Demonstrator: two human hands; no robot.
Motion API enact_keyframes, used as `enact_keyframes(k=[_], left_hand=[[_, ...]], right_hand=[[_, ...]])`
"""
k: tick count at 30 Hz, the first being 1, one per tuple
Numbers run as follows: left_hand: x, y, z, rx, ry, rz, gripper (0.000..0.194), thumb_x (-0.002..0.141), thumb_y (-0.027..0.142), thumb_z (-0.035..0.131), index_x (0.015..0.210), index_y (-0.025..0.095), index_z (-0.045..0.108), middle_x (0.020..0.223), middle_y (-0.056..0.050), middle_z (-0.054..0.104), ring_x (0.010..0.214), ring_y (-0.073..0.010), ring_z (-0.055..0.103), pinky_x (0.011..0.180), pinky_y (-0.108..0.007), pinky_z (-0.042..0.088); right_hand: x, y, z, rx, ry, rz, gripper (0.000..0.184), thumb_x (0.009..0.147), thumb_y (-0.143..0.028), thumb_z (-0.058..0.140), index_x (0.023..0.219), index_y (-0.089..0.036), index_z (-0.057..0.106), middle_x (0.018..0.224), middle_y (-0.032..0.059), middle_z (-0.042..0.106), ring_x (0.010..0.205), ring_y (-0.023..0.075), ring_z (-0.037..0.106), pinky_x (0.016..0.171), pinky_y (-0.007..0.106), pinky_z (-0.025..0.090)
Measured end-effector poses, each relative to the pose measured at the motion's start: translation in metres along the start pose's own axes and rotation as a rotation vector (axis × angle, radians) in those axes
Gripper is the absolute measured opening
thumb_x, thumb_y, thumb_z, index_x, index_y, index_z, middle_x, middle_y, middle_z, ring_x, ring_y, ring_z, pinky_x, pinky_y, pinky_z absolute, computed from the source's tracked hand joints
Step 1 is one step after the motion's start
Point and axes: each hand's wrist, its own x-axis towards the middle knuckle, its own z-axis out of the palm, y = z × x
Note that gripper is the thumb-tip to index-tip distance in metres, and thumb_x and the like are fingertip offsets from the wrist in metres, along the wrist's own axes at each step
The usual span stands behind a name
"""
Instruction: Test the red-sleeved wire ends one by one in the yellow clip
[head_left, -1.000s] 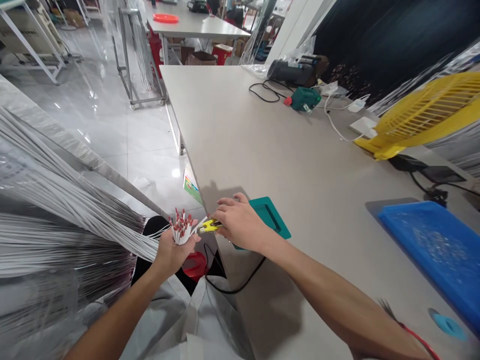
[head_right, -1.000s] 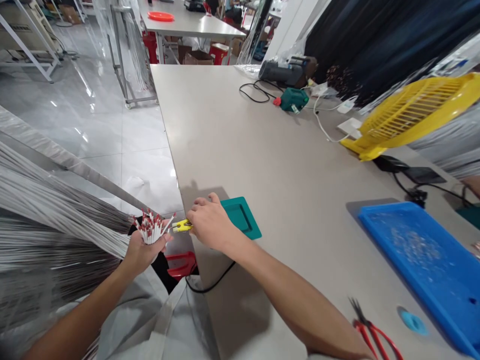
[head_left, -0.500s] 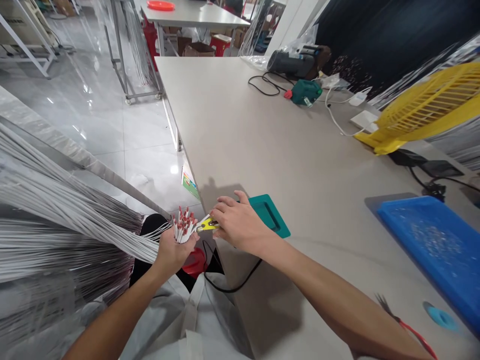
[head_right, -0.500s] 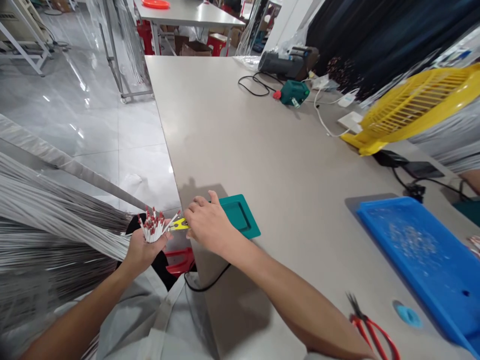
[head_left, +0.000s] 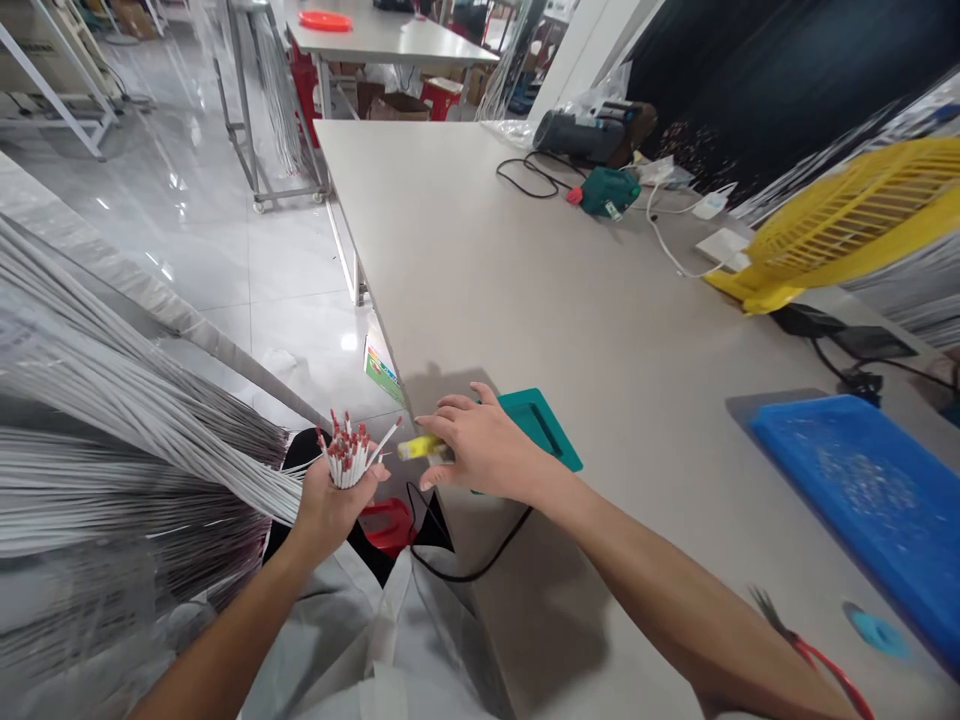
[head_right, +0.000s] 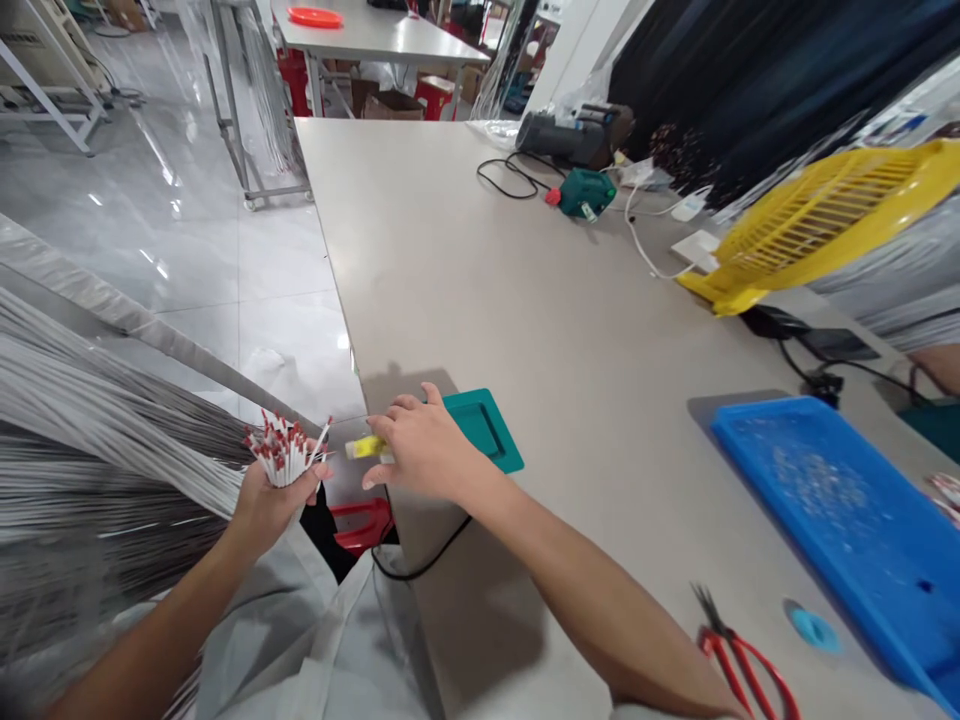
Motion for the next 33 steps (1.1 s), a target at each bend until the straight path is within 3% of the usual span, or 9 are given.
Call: enact_keyframes(k=[2,6,10,15,21,24,27,30,33], left_hand=[[-0.004,0.006,-0.006,-0.048,-0.035,-0.009,0.016,0.065,0.025,0.069,0.075,0.014,0.063,0.06,-0.001,0.065,0.044,-0.0101,0.051,0.046,-0.023,0.04],[-0.011,0.014,-0.015,-0.205,-0.085,-0.054,0.019,0.064,0.027,0.072,0.074,0.013,0.063,0.06,-0.002,0.065,0.043,-0.009,0.049,0.044,-0.023,0.038],[-0.016,0.014,-0.018,-0.282,-0.155,-0.054,0.018,0.065,0.026,0.072,0.073,0.013,0.062,0.051,0.001,0.059,0.042,-0.0088,0.048,0.043,-0.023,0.036],[-0.022,0.016,-0.017,-0.309,-0.238,-0.033,0.017,0.066,0.027,0.07,0.07,0.013,0.061,0.053,0.001,0.059,0.041,-0.0084,0.048,0.042,-0.022,0.035],[-0.025,0.015,-0.015,-0.198,-0.269,-0.019,0.015,0.069,0.026,0.067,0.064,0.013,0.06,0.053,0.001,0.058,0.043,-0.0079,0.046,0.042,-0.021,0.035],[-0.022,0.01,-0.015,-0.136,-0.241,-0.032,0.013,0.07,0.026,0.066,0.069,0.013,0.062,0.054,0.0,0.058,0.045,-0.0084,0.047,0.044,-0.021,0.036],[-0.02,0.007,-0.017,-0.062,-0.201,-0.045,0.015,0.07,0.027,0.066,0.074,0.013,0.063,0.051,0.002,0.055,0.046,-0.0091,0.047,0.045,-0.021,0.037],[-0.018,0.01,-0.016,-0.021,-0.131,-0.026,0.018,0.071,0.029,0.066,0.08,0.013,0.063,0.051,0.004,0.052,0.047,-0.0094,0.048,0.046,-0.021,0.038],[-0.016,0.014,-0.015,-0.03,-0.068,0.0,0.017,0.069,0.027,0.068,0.077,0.015,0.059,0.052,0.005,0.051,0.047,-0.0087,0.047,0.047,-0.021,0.038]], right_hand=[[-0.003,-0.006,0.0,0.097,0.154,-0.017,0.048,0.076,-0.053,0.059,0.107,-0.015,0.06,0.094,0.0103,0.067,0.094,0.0235,0.058,0.091,0.046,0.032],[-0.01,-0.033,0.01,0.417,0.504,-0.012,0.019,0.086,-0.023,0.051,0.1,-0.017,0.062,0.092,0.009,0.066,0.085,0.0171,0.06,0.075,0.032,0.047],[-0.01,-0.058,0.029,0.82,0.519,0.004,0.02,0.083,-0.02,0.054,0.1,-0.02,0.063,0.088,0.0072,0.066,0.078,0.0148,0.061,0.067,0.027,0.052],[-0.002,-0.068,0.044,1.135,0.619,0.034,0.013,0.08,-0.031,0.061,0.085,-0.023,0.07,0.077,0.0048,0.069,0.073,0.0154,0.059,0.067,0.029,0.052],[-0.002,-0.077,0.058,1.509,0.522,0.25,0.023,0.074,-0.039,0.065,0.065,-0.018,0.066,0.064,0.0015,0.059,0.051,0.011,0.051,0.047,0.025,0.047],[-0.004,-0.075,0.061,1.526,0.553,0.294,0.018,0.076,-0.036,0.064,0.074,-0.018,0.068,0.072,0.0024,0.06,0.051,0.0086,0.048,0.046,0.023,0.045],[-0.006,-0.065,0.058,1.486,0.699,0.293,0.019,0.081,-0.035,0.059,0.091,-0.022,0.068,0.092,0.0056,0.061,0.054,0.0077,0.047,0.047,0.024,0.044],[-0.008,-0.057,0.051,1.408,0.819,0.306,0.017,0.085,-0.03,0.053,0.09,-0.022,0.068,0.091,0.0054,0.062,0.054,0.0078,0.047,0.049,0.024,0.044],[-0.009,-0.059,0.046,1.263,0.788,0.28,0.015,0.084,-0.025,0.055,0.09,-0.022,0.068,0.087,0.0049,0.063,0.064,0.0118,0.055,0.06,0.028,0.048]])
